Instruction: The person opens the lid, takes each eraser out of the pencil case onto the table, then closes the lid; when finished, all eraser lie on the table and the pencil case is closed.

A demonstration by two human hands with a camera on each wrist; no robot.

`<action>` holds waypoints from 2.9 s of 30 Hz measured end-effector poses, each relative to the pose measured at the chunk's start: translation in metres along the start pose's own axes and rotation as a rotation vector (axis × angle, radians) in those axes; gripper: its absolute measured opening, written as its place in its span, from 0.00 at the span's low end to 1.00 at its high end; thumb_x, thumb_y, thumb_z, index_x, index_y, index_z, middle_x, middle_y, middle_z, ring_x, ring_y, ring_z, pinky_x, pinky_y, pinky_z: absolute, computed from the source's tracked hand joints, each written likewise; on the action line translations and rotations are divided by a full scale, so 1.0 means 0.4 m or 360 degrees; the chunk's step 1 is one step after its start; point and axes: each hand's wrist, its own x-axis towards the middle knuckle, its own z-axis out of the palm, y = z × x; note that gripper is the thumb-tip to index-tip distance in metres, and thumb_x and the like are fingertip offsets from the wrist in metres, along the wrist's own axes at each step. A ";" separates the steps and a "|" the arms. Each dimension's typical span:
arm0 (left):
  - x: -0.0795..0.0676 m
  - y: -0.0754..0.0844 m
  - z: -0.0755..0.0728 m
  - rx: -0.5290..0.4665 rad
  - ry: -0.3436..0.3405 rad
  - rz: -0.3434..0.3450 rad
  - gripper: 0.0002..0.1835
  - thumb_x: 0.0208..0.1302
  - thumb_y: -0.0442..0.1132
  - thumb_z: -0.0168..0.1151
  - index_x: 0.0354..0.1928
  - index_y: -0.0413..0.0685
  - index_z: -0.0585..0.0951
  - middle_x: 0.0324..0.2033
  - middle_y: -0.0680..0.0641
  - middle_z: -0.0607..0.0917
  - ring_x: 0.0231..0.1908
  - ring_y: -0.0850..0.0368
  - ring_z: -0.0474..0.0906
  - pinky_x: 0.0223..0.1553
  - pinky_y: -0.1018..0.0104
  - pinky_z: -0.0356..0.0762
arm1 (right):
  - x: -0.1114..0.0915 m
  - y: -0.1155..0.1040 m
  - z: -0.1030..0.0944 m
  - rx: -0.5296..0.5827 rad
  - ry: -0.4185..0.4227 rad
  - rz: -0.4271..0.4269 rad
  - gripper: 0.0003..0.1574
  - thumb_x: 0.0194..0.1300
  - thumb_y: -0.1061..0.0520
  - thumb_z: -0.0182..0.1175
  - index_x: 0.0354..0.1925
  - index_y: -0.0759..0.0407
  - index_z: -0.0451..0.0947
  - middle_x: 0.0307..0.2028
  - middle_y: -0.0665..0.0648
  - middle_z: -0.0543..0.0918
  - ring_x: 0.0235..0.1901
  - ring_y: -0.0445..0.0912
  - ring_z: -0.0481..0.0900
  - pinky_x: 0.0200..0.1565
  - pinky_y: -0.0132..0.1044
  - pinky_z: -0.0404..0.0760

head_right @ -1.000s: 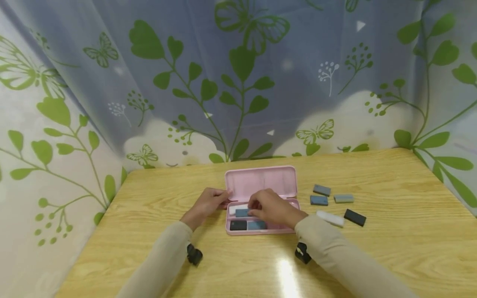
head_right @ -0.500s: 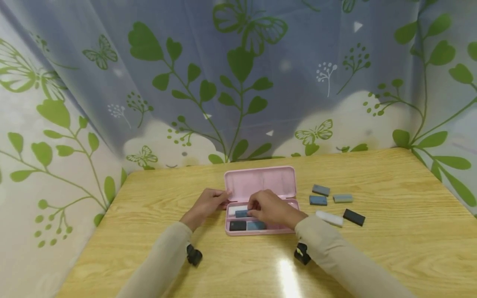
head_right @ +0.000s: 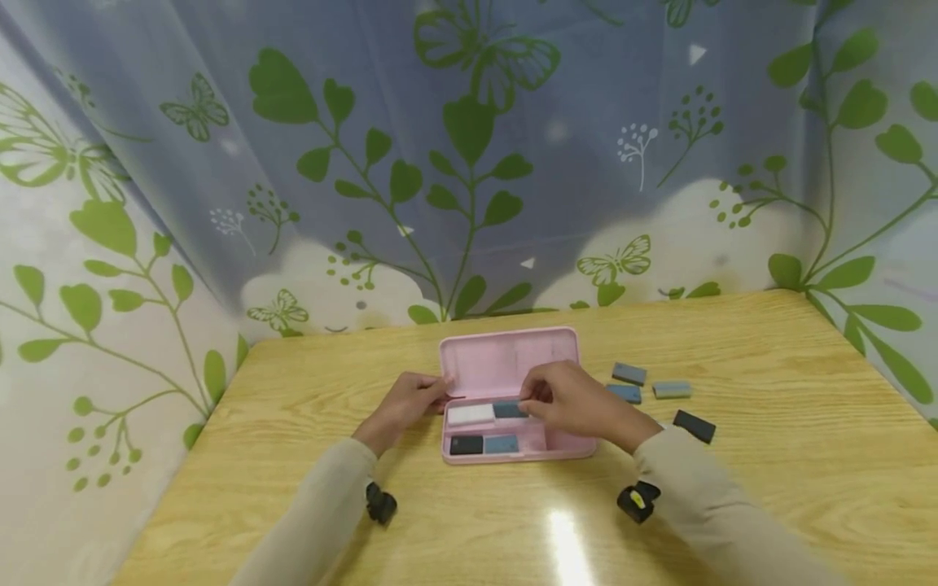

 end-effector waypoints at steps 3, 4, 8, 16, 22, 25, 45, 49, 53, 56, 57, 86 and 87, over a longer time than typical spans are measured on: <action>0.000 -0.001 0.000 -0.0001 -0.0003 0.0010 0.17 0.76 0.44 0.59 0.46 0.35 0.88 0.35 0.47 0.87 0.31 0.62 0.81 0.37 0.71 0.82 | -0.037 0.005 -0.033 -0.0012 0.0011 0.0040 0.03 0.69 0.61 0.66 0.38 0.60 0.82 0.31 0.53 0.85 0.31 0.45 0.83 0.33 0.35 0.81; 0.000 -0.002 0.001 -0.0005 -0.0005 0.0012 0.17 0.76 0.44 0.59 0.46 0.35 0.88 0.36 0.46 0.87 0.31 0.62 0.81 0.37 0.71 0.82 | -0.051 0.007 -0.044 -0.0014 0.0014 0.0056 0.04 0.69 0.60 0.66 0.38 0.61 0.82 0.31 0.53 0.85 0.31 0.46 0.83 0.33 0.35 0.82; 0.002 -0.005 0.001 -0.0011 -0.0009 0.0010 0.17 0.76 0.43 0.59 0.47 0.34 0.88 0.37 0.45 0.87 0.31 0.62 0.81 0.37 0.70 0.83 | -0.106 0.018 -0.079 -0.0069 0.0067 0.0077 0.03 0.69 0.61 0.66 0.39 0.60 0.82 0.31 0.51 0.84 0.31 0.43 0.83 0.31 0.34 0.81; 0.006 -0.008 0.001 -0.0020 -0.0003 0.0003 0.17 0.75 0.43 0.60 0.47 0.34 0.88 0.35 0.46 0.87 0.31 0.62 0.81 0.37 0.71 0.83 | -0.204 0.051 -0.117 -0.0139 0.0140 0.0107 0.02 0.70 0.61 0.65 0.38 0.60 0.82 0.31 0.47 0.83 0.30 0.37 0.82 0.31 0.34 0.82; 0.005 -0.006 0.002 -0.0027 -0.0005 -0.0003 0.16 0.75 0.42 0.60 0.47 0.35 0.88 0.34 0.47 0.87 0.31 0.62 0.80 0.37 0.71 0.83 | -0.261 0.074 -0.129 -0.0122 0.0157 0.0107 0.03 0.71 0.63 0.63 0.38 0.58 0.81 0.30 0.48 0.83 0.28 0.40 0.81 0.27 0.33 0.79; 0.004 -0.004 0.002 -0.0037 -0.0008 -0.0005 0.16 0.75 0.42 0.60 0.47 0.35 0.88 0.34 0.47 0.87 0.31 0.62 0.81 0.37 0.71 0.83 | -0.281 0.086 -0.131 -0.0114 0.0155 0.0131 0.02 0.71 0.64 0.63 0.38 0.59 0.82 0.31 0.47 0.84 0.28 0.40 0.81 0.27 0.33 0.79; 0.003 -0.002 0.000 -0.0032 -0.0017 0.0008 0.16 0.75 0.41 0.60 0.47 0.35 0.88 0.36 0.46 0.88 0.31 0.62 0.81 0.37 0.71 0.83 | -0.342 0.153 -0.118 -0.0044 0.0052 0.0302 0.04 0.71 0.65 0.62 0.36 0.62 0.81 0.29 0.46 0.82 0.24 0.38 0.77 0.24 0.34 0.77; 0.005 -0.004 -0.001 -0.0028 -0.0017 0.0003 0.16 0.75 0.41 0.60 0.47 0.35 0.88 0.36 0.46 0.88 0.31 0.63 0.81 0.37 0.71 0.83 | -0.342 0.156 -0.120 -0.0063 0.0034 0.0309 0.03 0.70 0.66 0.62 0.36 0.64 0.81 0.29 0.47 0.82 0.25 0.37 0.77 0.23 0.34 0.77; 0.004 -0.004 -0.001 -0.0026 -0.0017 0.0000 0.16 0.75 0.42 0.60 0.47 0.35 0.88 0.36 0.46 0.88 0.31 0.62 0.81 0.37 0.71 0.83 | -0.339 0.157 -0.124 -0.0097 0.0008 0.0338 0.03 0.70 0.67 0.62 0.37 0.64 0.82 0.30 0.47 0.83 0.26 0.36 0.79 0.25 0.33 0.78; 0.003 -0.005 0.000 -0.0028 -0.0020 0.0001 0.16 0.75 0.42 0.60 0.47 0.35 0.88 0.36 0.46 0.88 0.30 0.62 0.81 0.37 0.71 0.82 | -0.335 0.157 -0.128 -0.0163 0.0009 0.0355 0.02 0.69 0.66 0.64 0.36 0.63 0.82 0.30 0.46 0.83 0.28 0.35 0.80 0.26 0.33 0.79; 0.003 -0.005 0.000 -0.0026 -0.0020 0.0002 0.16 0.75 0.41 0.60 0.47 0.35 0.88 0.36 0.46 0.88 0.30 0.62 0.81 0.37 0.71 0.82 | -0.335 0.156 -0.129 -0.0184 0.0007 0.0362 0.02 0.69 0.65 0.64 0.36 0.62 0.83 0.30 0.45 0.83 0.28 0.35 0.80 0.27 0.33 0.79; 0.004 -0.006 0.004 -0.0021 -0.0001 0.0033 0.16 0.75 0.42 0.60 0.47 0.33 0.87 0.36 0.45 0.88 0.31 0.62 0.81 0.39 0.68 0.84 | -0.064 0.041 -0.069 -0.0216 -0.0089 0.0182 0.08 0.67 0.62 0.67 0.42 0.67 0.84 0.34 0.50 0.86 0.33 0.41 0.83 0.35 0.34 0.83; 0.004 -0.006 0.004 -0.0025 -0.0002 0.0035 0.17 0.75 0.42 0.60 0.48 0.33 0.87 0.36 0.44 0.88 0.31 0.62 0.81 0.39 0.68 0.84 | -0.051 0.037 -0.060 -0.0213 -0.0101 0.0172 0.08 0.67 0.62 0.67 0.42 0.67 0.84 0.34 0.50 0.86 0.33 0.41 0.83 0.35 0.34 0.83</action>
